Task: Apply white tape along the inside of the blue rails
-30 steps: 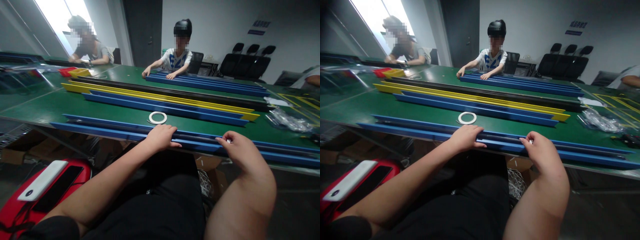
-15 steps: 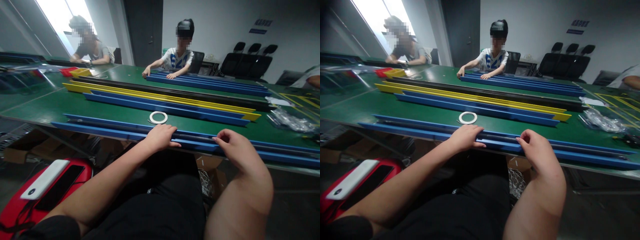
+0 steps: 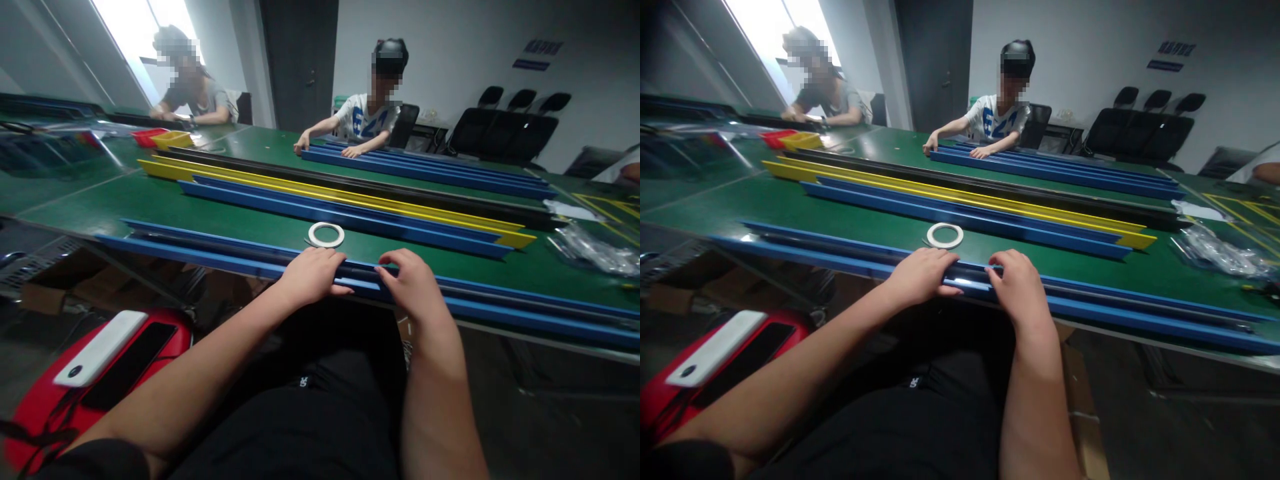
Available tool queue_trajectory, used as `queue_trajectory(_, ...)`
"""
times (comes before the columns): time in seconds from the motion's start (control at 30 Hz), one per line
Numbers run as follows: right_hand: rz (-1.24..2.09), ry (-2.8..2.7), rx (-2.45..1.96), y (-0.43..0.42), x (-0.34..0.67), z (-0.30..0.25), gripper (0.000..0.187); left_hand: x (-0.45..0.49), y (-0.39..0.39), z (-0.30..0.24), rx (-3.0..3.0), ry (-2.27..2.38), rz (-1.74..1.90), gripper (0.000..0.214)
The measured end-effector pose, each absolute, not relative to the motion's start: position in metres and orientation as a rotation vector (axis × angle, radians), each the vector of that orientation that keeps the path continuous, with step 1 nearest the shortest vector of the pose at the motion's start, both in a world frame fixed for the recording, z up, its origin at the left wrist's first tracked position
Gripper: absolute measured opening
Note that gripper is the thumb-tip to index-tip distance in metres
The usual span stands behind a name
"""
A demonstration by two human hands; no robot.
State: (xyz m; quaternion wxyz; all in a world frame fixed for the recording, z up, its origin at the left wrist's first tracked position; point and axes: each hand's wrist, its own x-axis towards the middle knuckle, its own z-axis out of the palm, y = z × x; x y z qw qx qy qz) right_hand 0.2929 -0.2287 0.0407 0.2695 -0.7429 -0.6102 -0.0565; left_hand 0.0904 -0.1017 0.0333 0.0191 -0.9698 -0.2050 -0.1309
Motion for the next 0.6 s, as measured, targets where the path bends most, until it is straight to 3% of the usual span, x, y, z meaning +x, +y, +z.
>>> queue_trajectory(0.6, -0.059, -2.022, -2.158, -0.215, 0.262, 0.038, 0.033, 0.091, -0.1, 0.028, -3.019, -0.595, -0.439, 0.063)
